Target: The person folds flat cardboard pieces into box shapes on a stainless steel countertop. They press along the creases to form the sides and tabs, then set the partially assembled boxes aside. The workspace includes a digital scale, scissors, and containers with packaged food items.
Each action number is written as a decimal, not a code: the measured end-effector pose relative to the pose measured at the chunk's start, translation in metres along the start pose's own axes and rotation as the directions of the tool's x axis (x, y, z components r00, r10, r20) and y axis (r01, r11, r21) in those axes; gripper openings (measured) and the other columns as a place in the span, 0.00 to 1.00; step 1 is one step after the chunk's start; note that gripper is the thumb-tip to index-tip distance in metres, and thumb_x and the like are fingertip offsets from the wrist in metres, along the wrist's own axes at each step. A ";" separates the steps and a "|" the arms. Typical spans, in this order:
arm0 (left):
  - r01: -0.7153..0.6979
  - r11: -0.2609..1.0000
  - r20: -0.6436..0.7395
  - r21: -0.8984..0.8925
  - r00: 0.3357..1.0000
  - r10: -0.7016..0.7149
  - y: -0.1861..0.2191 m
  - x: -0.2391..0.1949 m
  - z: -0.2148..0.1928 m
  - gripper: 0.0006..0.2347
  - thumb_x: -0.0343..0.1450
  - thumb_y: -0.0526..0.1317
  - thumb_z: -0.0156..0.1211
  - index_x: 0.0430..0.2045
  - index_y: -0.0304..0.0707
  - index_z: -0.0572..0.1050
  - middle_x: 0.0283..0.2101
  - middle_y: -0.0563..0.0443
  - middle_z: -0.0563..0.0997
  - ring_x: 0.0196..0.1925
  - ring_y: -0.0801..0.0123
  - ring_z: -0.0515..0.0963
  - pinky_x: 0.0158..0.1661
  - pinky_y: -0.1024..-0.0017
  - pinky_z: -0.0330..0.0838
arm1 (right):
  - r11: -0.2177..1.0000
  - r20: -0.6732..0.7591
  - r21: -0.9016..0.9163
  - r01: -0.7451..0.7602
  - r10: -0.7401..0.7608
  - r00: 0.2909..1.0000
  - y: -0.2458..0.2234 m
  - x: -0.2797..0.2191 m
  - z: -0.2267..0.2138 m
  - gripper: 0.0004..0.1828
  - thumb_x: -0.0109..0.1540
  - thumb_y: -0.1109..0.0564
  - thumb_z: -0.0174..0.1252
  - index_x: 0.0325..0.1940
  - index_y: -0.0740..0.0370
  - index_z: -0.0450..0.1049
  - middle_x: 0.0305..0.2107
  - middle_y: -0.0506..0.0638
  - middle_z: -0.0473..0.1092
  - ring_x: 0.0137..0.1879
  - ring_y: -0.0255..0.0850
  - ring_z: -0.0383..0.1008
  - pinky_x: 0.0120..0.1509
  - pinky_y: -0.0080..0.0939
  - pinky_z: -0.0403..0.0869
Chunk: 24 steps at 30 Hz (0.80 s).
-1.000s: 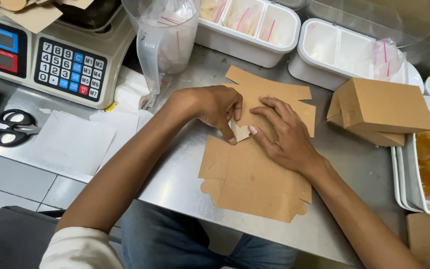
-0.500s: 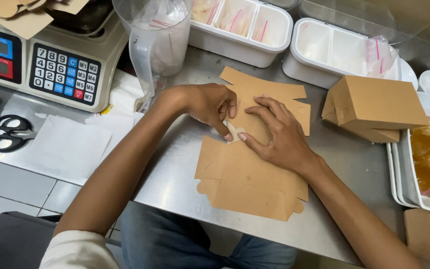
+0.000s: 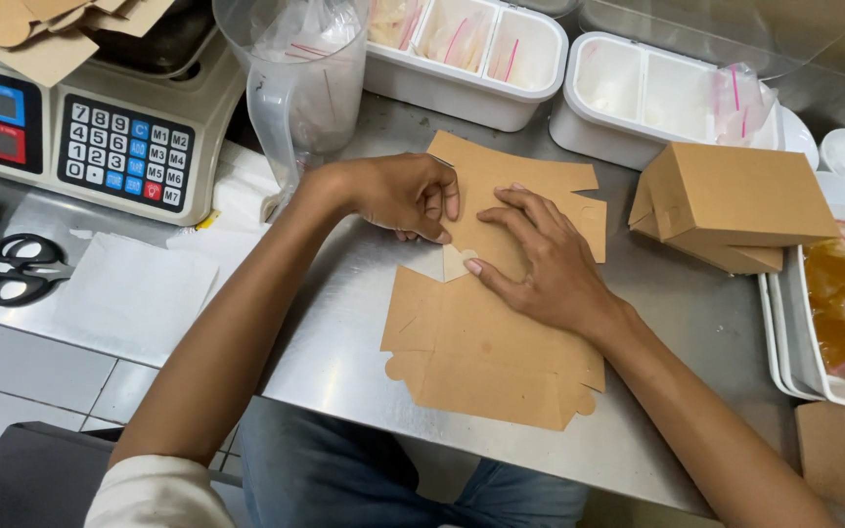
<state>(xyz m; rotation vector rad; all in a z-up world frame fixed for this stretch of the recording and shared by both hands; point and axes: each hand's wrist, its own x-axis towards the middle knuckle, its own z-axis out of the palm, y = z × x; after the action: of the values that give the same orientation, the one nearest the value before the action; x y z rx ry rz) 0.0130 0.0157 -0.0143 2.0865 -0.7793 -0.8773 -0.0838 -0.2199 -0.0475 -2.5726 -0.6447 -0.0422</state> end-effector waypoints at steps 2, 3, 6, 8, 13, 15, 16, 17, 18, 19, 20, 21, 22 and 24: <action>-0.003 1.000 -0.009 -0.004 1.000 0.003 -0.002 0.002 0.000 0.11 0.66 0.31 0.71 0.38 0.26 0.77 0.27 0.42 0.82 0.28 0.64 0.83 0.31 0.69 0.84 | 1.000 0.002 -0.006 0.003 -0.003 1.000 0.000 0.000 0.000 0.28 0.62 0.44 0.64 0.64 0.55 0.71 0.62 0.59 0.62 0.77 0.64 0.56 0.75 0.65 0.59; -0.006 1.000 -0.016 -0.009 1.000 0.006 -0.003 0.002 0.000 0.11 0.66 0.31 0.71 0.38 0.26 0.77 0.27 0.42 0.82 0.28 0.64 0.82 0.31 0.70 0.84 | 1.000 0.004 -0.011 0.005 -0.005 1.000 0.000 0.000 0.000 0.28 0.62 0.44 0.64 0.64 0.55 0.71 0.62 0.59 0.62 0.77 0.64 0.56 0.75 0.65 0.60; -0.003 1.000 -0.032 0.002 0.999 0.003 0.000 0.003 0.002 0.12 0.65 0.30 0.72 0.38 0.25 0.78 0.27 0.41 0.82 0.27 0.64 0.83 0.30 0.70 0.83 | 1.000 0.004 -0.021 0.007 -0.007 1.000 0.001 0.001 0.000 0.28 0.62 0.44 0.64 0.64 0.55 0.71 0.62 0.59 0.62 0.77 0.65 0.56 0.75 0.65 0.59; -0.020 1.000 -0.035 0.001 0.999 0.020 -0.004 0.006 0.004 0.13 0.64 0.31 0.74 0.38 0.26 0.78 0.26 0.42 0.82 0.26 0.64 0.83 0.28 0.70 0.83 | 1.000 0.007 -0.023 0.001 -0.001 1.000 0.000 0.001 -0.001 0.28 0.62 0.44 0.64 0.64 0.55 0.71 0.62 0.59 0.62 0.77 0.64 0.56 0.75 0.65 0.59; -0.046 0.999 -0.033 0.001 0.998 0.046 -0.013 0.016 0.009 0.16 0.60 0.33 0.79 0.37 0.28 0.78 0.26 0.44 0.81 0.26 0.64 0.82 0.26 0.69 0.82 | 1.000 0.008 -0.024 -0.001 0.001 1.000 0.000 0.001 0.001 0.29 0.62 0.44 0.64 0.64 0.55 0.71 0.62 0.59 0.62 0.77 0.64 0.56 0.75 0.66 0.60; -0.035 0.997 -0.032 0.064 0.999 0.038 -0.011 0.016 0.010 0.19 0.58 0.36 0.81 0.38 0.30 0.78 0.27 0.46 0.81 0.28 0.63 0.83 0.29 0.66 0.82 | 1.000 0.003 -0.012 -0.012 0.012 1.000 0.000 0.000 0.000 0.29 0.62 0.43 0.64 0.64 0.54 0.71 0.62 0.59 0.62 0.78 0.63 0.56 0.76 0.65 0.59; -0.038 0.997 -0.033 0.064 0.999 0.040 -0.009 0.014 0.010 0.19 0.58 0.36 0.81 0.38 0.30 0.78 0.27 0.46 0.81 0.28 0.63 0.83 0.29 0.66 0.82 | 1.000 0.004 -0.015 -0.012 0.012 1.000 -0.001 0.000 0.000 0.29 0.62 0.43 0.64 0.64 0.54 0.71 0.62 0.59 0.62 0.78 0.63 0.56 0.76 0.65 0.59; -0.030 0.997 -0.037 0.074 0.999 0.033 -0.007 0.013 0.010 0.21 0.57 0.36 0.82 0.40 0.29 0.78 0.28 0.46 0.81 0.29 0.62 0.83 0.30 0.65 0.82 | 1.000 0.001 -0.012 -0.004 0.004 1.000 -0.001 0.000 0.000 0.28 0.62 0.44 0.64 0.64 0.55 0.71 0.62 0.59 0.62 0.77 0.63 0.56 0.76 0.65 0.59; -0.024 0.996 -0.042 0.089 0.999 0.028 -0.004 0.011 0.009 0.23 0.56 0.36 0.83 0.41 0.29 0.77 0.28 0.45 0.81 0.29 0.61 0.83 0.31 0.65 0.82 | 1.000 -0.006 -0.011 0.004 -0.004 1.000 -0.002 0.001 -0.001 0.28 0.62 0.44 0.64 0.64 0.55 0.71 0.62 0.60 0.63 0.77 0.64 0.56 0.76 0.65 0.60; -0.028 0.995 -0.044 0.093 0.999 0.032 -0.003 0.011 0.009 0.23 0.56 0.36 0.83 0.41 0.29 0.77 0.28 0.45 0.81 0.29 0.61 0.83 0.31 0.65 0.82 | 1.000 -0.010 -0.015 0.005 -0.005 1.000 -0.001 0.001 -0.001 0.28 0.62 0.44 0.64 0.64 0.55 0.71 0.62 0.60 0.63 0.77 0.64 0.56 0.76 0.65 0.60; -0.035 0.994 -0.046 0.099 0.998 0.040 -0.003 0.010 0.010 0.25 0.54 0.38 0.85 0.41 0.30 0.77 0.27 0.46 0.81 0.29 0.61 0.83 0.31 0.64 0.81 | 1.000 -0.003 -0.009 0.001 -0.001 1.000 -0.001 0.001 -0.001 0.28 0.62 0.44 0.64 0.64 0.55 0.71 0.62 0.60 0.63 0.77 0.64 0.56 0.76 0.65 0.59; -0.042 0.994 -0.047 0.105 0.998 0.048 -0.003 0.010 0.010 0.27 0.52 0.39 0.87 0.41 0.31 0.76 0.27 0.47 0.81 0.29 0.61 0.83 0.31 0.64 0.81 | 1.000 0.003 -0.003 -0.003 0.003 1.000 0.000 0.000 0.000 0.28 0.62 0.44 0.64 0.64 0.55 0.71 0.62 0.59 0.62 0.77 0.64 0.56 0.76 0.65 0.59; -0.042 0.993 -0.047 0.109 0.998 0.048 -0.002 0.009 0.011 0.27 0.52 0.39 0.87 0.41 0.31 0.76 0.27 0.47 0.81 0.29 0.61 0.83 0.31 0.64 0.81 | 1.000 -0.001 -0.002 -0.002 0.002 1.000 0.001 0.001 0.001 0.28 0.62 0.44 0.64 0.64 0.55 0.71 0.62 0.59 0.62 0.77 0.64 0.56 0.76 0.65 0.59; -0.024 0.992 -0.052 0.127 0.998 0.031 -0.001 0.009 0.012 0.28 0.52 0.40 0.87 0.42 0.31 0.76 0.28 0.48 0.81 0.31 0.60 0.83 0.33 0.64 0.80 | 1.000 -0.010 -0.009 0.006 -0.006 1.000 0.003 0.001 0.003 0.28 0.62 0.43 0.65 0.64 0.54 0.71 0.62 0.59 0.63 0.77 0.63 0.57 0.76 0.64 0.60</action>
<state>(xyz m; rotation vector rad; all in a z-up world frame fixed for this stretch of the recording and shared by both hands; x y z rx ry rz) 0.0088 0.0052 -0.0246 2.1954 -0.8526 -0.7714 -0.0821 -0.2205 -0.0516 -2.5775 -0.6505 -0.0604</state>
